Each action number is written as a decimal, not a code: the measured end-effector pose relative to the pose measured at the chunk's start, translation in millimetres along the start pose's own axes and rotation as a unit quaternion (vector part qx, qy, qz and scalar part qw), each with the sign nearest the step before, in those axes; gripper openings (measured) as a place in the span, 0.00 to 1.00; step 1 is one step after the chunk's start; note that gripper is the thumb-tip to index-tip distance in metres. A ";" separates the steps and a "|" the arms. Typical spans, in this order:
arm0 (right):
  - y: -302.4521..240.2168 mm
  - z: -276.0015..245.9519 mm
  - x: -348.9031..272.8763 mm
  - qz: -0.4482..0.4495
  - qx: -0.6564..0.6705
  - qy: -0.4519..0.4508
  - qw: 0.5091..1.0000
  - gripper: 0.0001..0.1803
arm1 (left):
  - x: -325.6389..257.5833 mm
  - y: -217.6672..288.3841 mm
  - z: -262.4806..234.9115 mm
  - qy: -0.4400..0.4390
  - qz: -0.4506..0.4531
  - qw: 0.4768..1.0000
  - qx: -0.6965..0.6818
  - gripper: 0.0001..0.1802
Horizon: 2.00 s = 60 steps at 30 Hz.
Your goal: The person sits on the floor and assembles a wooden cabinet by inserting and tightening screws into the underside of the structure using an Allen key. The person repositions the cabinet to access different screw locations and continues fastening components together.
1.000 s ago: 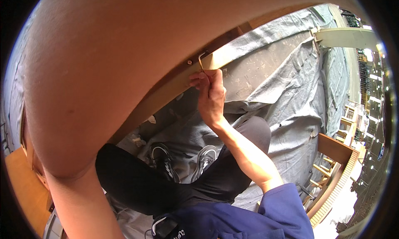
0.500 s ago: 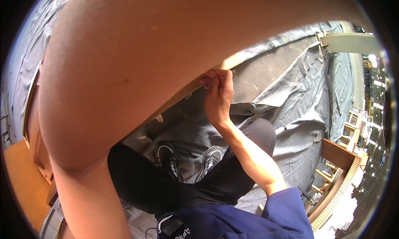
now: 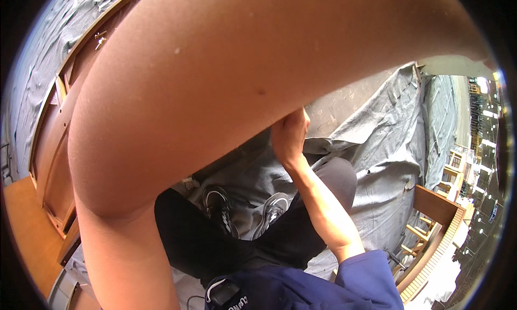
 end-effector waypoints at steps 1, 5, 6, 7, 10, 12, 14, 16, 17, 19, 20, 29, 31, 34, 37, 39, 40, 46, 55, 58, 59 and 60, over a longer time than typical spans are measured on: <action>2.7 -2.7 2.4 -0.010 -0.010 0.006 1.000 0.10 | 1.8 -0.1 0.0 0.002 0.002 1.000 -0.002 0.53; 9.7 -17.6 14.6 -0.033 -0.082 -0.006 0.996 0.13 | 2.6 -0.7 0.3 0.003 0.002 1.000 -0.003 0.53; 8.8 -18.8 15.1 -0.035 -0.109 -0.018 0.993 0.14 | 1.3 -1.0 0.2 0.001 0.000 1.000 -0.003 0.53; 6.8 -18.2 14.2 -0.027 -0.090 -0.022 0.995 0.14 | 1.5 -2.1 -0.2 0.001 0.001 1.000 -0.001 0.53; 2.1 -18.1 8.1 -0.006 -0.034 -0.042 0.999 0.14 | 1.8 -5.1 -1.5 0.000 0.003 1.000 0.005 0.53; 4.6 -22.1 9.2 0.005 0.003 -0.063 0.998 0.13 | 1.2 -6.4 -2.1 -0.001 0.004 1.000 0.009 0.53; 3.9 -24.1 9.1 -0.004 0.000 -0.065 0.998 0.12 | -0.9 -7.0 -2.1 -0.005 0.003 1.000 0.010 0.53; 3.5 -24.1 9.2 -0.006 0.000 -0.065 0.998 0.12 | -1.8 -7.2 -1.4 -0.008 0.004 1.000 0.011 0.53; 3.5 -23.8 9.4 -0.004 0.002 -0.065 0.998 0.12 | -1.6 -7.2 -0.8 -0.008 0.005 1.000 0.012 0.53; 3.7 -22.2 9.9 -0.001 0.005 -0.064 0.998 0.11 | -0.9 -6.7 0.8 -0.009 0.006 1.000 0.011 0.53; 3.8 -20.1 9.9 0.000 0.006 -0.064 0.998 0.10 | -0.4 -6.4 1.7 -0.009 0.007 1.000 0.011 0.53; 9.0 -22.7 11.5 -0.070 -0.064 -0.030 0.995 0.09 | 3.7 -6.6 9.7 -0.014 0.021 1.000 0.007 0.54; 10.7 -22.0 12.1 -0.080 -0.089 -0.027 0.992 0.09 | 3.4 -4.6 14.5 -0.016 0.023 1.000 0.000 0.54; 7.2 -19.0 14.4 -0.091 -0.090 -0.027 0.991 0.08 | 2.0 -1.2 20.9 -0.019 0.026 0.999 -0.008 0.54; 6.2 -24.5 21.1 -0.095 -0.119 -0.055 0.987 0.08 | 2.2 0.9 24.3 -0.019 0.029 0.999 -0.015 0.54; 4.6 -29.5 24.7 -0.079 -0.150 -0.073 0.983 0.08 | 2.9 1.3 25.1 -0.019 0.031 0.999 -0.017 0.54; -0.3 -35.5 26.3 -0.084 -0.126 -0.053 0.987 0.07 | 3.0 0.1 24.3 -0.018 0.030 0.999 -0.017 0.54; -47.2 -76.9 53.0 0.169 0.099 -0.128 0.972 0.14 | -5.2 -12.0 12.3 -0.029 0.026 0.999 0.016 0.54; -8.5 -65.9 40.0 0.283 0.368 -0.371 0.804 0.21 | 8.3 2.4 21.4 -0.020 0.042 0.999 0.001 0.55; -28.4 -61.9 33.2 0.237 0.317 -0.403 0.825 0.20 | 2.2 1.3 19.3 -0.034 0.042 0.998 0.013 0.55; -21.8 -58.9 26.7 0.217 0.293 -0.418 0.832 0.20 | 4.9 3.5 21.2 -0.031 0.044 0.999 0.010 0.55; -12.7 -54.4 19.9 0.197 0.270 -0.432 0.838 0.21 | 7.4 5.5 22.9 -0.029 0.046 0.999 0.007 0.55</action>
Point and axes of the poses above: each hand's wrist, its own x-axis towards the middle knuckle, its own z-axis out of the palm, y = z × x, the point moved 4 cm from there along x, towards the middle knuckle, and after that the axes turned 3 degrees about -y, right-handed, at the moved point
